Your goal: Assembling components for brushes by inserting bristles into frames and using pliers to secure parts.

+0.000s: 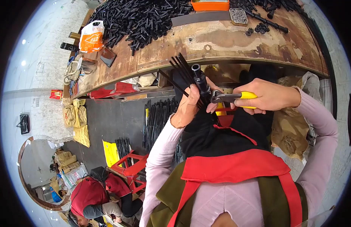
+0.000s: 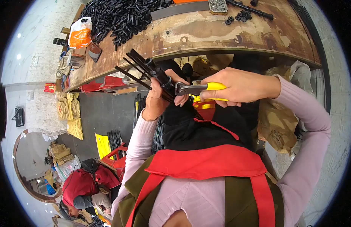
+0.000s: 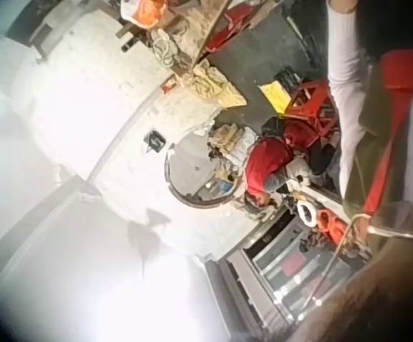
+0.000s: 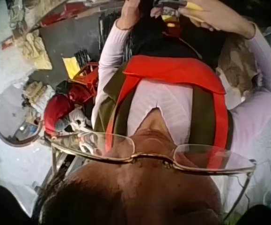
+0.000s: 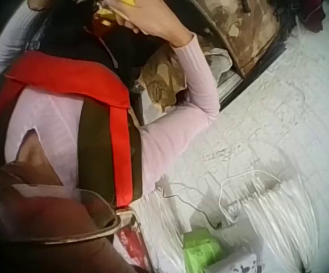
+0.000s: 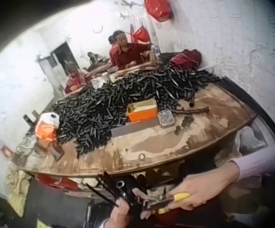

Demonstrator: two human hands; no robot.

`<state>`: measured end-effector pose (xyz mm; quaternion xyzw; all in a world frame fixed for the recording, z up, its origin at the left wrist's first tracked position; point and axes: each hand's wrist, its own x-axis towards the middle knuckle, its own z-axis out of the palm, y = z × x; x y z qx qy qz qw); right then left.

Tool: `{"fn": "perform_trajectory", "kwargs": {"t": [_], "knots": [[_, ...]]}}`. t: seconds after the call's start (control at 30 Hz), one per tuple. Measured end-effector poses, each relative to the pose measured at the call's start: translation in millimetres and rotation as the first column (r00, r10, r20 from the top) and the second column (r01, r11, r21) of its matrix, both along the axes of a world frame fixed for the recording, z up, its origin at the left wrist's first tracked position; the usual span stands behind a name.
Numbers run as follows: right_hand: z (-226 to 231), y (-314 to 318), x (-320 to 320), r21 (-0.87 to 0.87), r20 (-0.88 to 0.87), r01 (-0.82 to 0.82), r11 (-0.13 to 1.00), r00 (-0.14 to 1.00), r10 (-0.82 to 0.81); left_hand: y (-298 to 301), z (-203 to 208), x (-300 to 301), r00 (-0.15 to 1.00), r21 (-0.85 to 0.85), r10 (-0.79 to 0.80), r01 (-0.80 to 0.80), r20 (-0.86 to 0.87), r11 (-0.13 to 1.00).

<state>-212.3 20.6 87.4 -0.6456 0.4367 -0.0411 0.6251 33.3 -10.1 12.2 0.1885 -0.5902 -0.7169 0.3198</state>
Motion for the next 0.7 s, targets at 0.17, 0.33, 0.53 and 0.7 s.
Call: {"fn": "perform_trajectory", "kwargs": {"t": [0.17, 0.33, 0.53, 0.7], "knots": [[8.2, -5.3, 0.9, 0.005, -0.039, -0.038, 0.999, 0.999, 0.038, -2.8, -5.1, -0.2, 0.999, -0.024, -0.018, 0.017, -0.042, 1.000], [6.3, -4.2, 1.4, 0.019, -0.032, -0.021, 1.000, 0.999, 0.022, -2.9, -7.3, 0.3, 0.997, 0.017, -0.031, 0.033, -0.074, 0.999], [23.7, -9.7, 10.4, -0.172, -0.172, -0.094, 0.981, 0.983, 0.065, -5.1, -12.6, 5.9, 0.999, 0.038, 0.033, -0.032, -0.037, 0.999], [19.8, -5.2, 11.0, -0.422, -0.173, -0.102, 0.901, 0.984, 0.031, -9.7, -13.3, 9.6, 0.997, 0.054, 0.040, -0.037, -0.059, 0.998]]}}
